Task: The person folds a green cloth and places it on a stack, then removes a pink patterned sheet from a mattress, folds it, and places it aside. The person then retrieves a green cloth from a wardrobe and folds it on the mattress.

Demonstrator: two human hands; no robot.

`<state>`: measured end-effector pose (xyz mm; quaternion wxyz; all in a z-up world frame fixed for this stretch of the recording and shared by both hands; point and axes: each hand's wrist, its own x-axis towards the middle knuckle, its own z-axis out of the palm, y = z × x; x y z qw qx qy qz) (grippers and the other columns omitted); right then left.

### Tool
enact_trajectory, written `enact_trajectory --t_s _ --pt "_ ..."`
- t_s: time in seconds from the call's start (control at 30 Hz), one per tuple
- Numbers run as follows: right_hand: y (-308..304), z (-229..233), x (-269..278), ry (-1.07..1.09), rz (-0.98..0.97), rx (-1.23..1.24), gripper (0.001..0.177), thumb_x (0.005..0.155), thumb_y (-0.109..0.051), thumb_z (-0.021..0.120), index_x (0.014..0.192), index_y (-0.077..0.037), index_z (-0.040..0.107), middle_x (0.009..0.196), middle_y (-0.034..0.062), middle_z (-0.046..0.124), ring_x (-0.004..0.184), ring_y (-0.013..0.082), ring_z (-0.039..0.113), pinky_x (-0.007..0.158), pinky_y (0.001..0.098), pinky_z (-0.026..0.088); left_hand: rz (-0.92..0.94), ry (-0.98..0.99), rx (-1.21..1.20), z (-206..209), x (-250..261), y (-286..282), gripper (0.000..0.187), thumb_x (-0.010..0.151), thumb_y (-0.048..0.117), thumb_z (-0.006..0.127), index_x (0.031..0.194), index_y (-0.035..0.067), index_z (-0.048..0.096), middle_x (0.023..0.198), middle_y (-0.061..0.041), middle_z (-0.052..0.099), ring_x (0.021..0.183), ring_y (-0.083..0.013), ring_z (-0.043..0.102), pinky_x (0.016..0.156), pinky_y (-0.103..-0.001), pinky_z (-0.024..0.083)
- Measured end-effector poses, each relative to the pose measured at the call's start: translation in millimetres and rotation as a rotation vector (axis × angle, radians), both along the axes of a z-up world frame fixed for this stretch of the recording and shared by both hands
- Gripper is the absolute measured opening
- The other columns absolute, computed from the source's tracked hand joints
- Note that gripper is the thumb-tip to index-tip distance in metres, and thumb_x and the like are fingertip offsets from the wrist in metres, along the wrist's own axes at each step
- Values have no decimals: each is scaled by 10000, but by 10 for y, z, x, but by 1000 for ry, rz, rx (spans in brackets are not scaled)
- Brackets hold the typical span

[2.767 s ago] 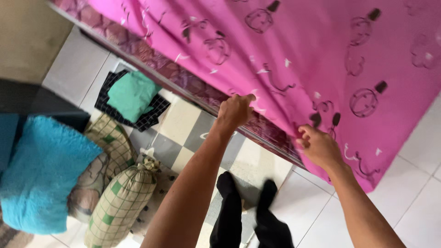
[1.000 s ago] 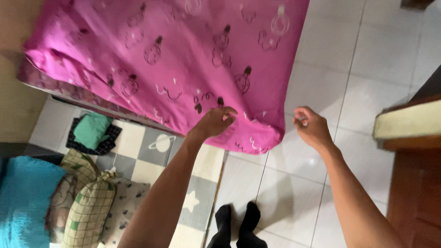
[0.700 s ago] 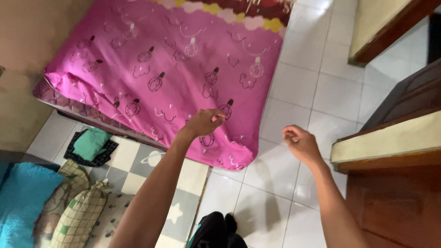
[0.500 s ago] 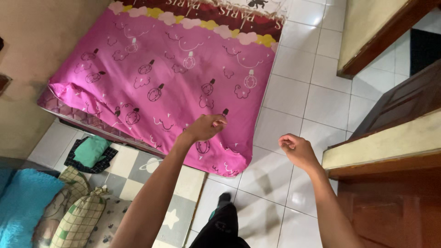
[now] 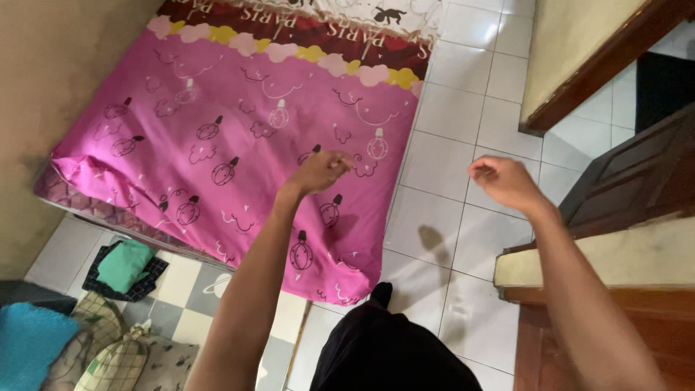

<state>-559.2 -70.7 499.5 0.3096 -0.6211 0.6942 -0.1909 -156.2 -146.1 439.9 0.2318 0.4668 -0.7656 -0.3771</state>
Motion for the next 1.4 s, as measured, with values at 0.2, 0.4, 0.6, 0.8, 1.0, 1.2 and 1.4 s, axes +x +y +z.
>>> enact_trajectory --t_s 0.2,0.4,0.6,0.8,1.0,1.2,1.4 --pt "-652 109 -540 -144 -48 -84 167 952 -147 630 1052 -66 737 931 29 750 869 135 707 776 280 524 -98 67 64 78 -663 -942 266 1012 255 563 1118 75 726 954 -40 755 859 -170 718 808 -330 583" --pt "-1333 -81 -1215 -196 -97 -61 137 965 -143 661 1047 -55 728 954 33 746 871 153 714 789 290 523 -176 75 -39 101 -1395 -1853 277 966 232 613 1165 71 717 996 -54 765 904 -170 717 825 -321 571" --pt "-2409 -97 -2121 -336 -54 -126 180 998 -125 598 1106 -22 701 1016 42 740 917 144 701 787 290 541 -163 61 -8 281 -2078 -2858 268 971 232 604 1155 84 731 985 -67 778 894 -176 731 821 -328 580" --pt "-3613 78 -2832 -472 -54 -210 256 1069 -218 569 1196 -16 662 1037 63 727 915 140 671 799 298 535 -17 102 -17 645 -2693 -3670 286 1000 293 632 1154 73 730 1002 -64 776 915 -165 728 833 -325 585" --pt "-4705 118 -2955 -409 68 -170 450 1073 -444 500 1263 -66 655 1097 15 687 987 132 600 805 304 489 98 143 42 697 -2979 -4314 303 996 307 632 1172 81 733 1034 -51 773 944 -157 720 821 -321 588" --pt "-6022 -5 -3216 -337 137 -82 454 1070 -466 474 1267 -98 653 1090 -24 692 981 108 621 850 272 495 256 206 100 400 -3174 -5284 292 996 274 642 1173 57 724 978 -70 773 860 -136 727 779 -300 589" --pt "-7455 -27 -3913 -268 302 -89 287 989 -235 671 1200 -41 674 1076 8 730 957 70 645 825 243 505 375 250 84 387 -3463 -6533 289 996 252 626 1180 58 736 950 -52 758 824 -122 696 738 -291 584"
